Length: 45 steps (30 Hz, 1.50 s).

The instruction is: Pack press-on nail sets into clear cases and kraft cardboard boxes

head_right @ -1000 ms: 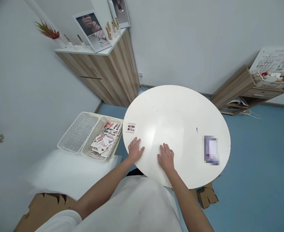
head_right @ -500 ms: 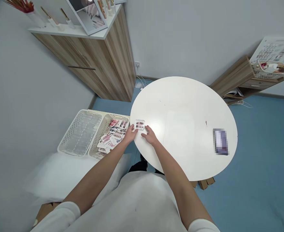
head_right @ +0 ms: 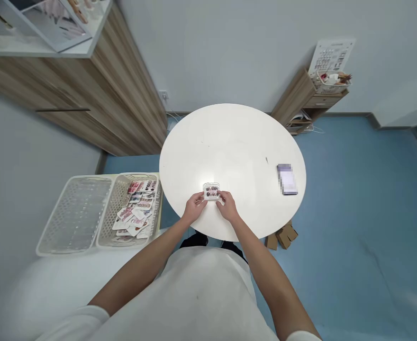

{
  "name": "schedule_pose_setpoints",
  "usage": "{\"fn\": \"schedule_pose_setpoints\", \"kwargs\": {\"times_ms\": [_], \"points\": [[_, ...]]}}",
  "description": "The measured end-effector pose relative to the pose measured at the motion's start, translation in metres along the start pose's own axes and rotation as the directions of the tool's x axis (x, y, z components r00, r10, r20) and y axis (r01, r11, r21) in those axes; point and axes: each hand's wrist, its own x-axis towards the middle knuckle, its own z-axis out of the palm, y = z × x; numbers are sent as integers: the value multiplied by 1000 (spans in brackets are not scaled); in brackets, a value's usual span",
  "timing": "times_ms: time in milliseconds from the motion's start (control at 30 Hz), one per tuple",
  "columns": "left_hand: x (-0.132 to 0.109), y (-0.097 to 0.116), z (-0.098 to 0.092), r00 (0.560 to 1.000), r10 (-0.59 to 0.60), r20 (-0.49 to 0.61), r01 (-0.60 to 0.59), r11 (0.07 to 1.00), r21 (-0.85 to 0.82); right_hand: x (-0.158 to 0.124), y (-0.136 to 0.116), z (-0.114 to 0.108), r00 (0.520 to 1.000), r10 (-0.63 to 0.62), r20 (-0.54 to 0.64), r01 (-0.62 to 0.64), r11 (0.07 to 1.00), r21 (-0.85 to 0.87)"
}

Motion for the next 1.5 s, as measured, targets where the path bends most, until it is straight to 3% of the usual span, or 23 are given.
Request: {"fn": "schedule_pose_setpoints", "kwargs": {"times_ms": [133, 233, 533, 767, 867, 967, 1133, 1367, 1500], "points": [[-15, 7, 47, 996, 40, 80, -44, 998, 48, -26, 26, -44, 998, 6, -55, -11, 997, -80], [-29, 9, 70, 994, 42, 105, -53, 994, 101, -41, 42, -64, 999, 8, -36, -12, 991, -135], [-62, 7, 104, 1000, 15, 8, -17, 959, 281, -64, 73, -80, 989, -93, 115, 119, 963, -243], [-72, 9, 112, 999, 20, 29, -31, 893, 449, -70, 76, -78, 978, -91, 187, 151, 930, -336], [-73, 11, 109, 995, 82, 57, -99, 824, 557, -71, 72, -79, 967, -118, 224, 206, 881, -427], [-71, 14, 103, 975, 153, 159, -219, 741, 634, -67, 68, -82, 946, -183, 266, 301, 798, -522], [-64, 16, 94, 918, 189, 348, -382, 649, 658, -52, 57, -90, 877, -260, 405, 467, 660, -588], [-61, 17, 92, 899, 183, 398, -429, 546, 719, -41, 43, -91, 813, -247, 527, 572, 502, -649], [-59, 19, 92, 890, 207, 406, -452, 501, 738, -42, 43, -88, 822, -256, 508, 563, 501, -657]]}}
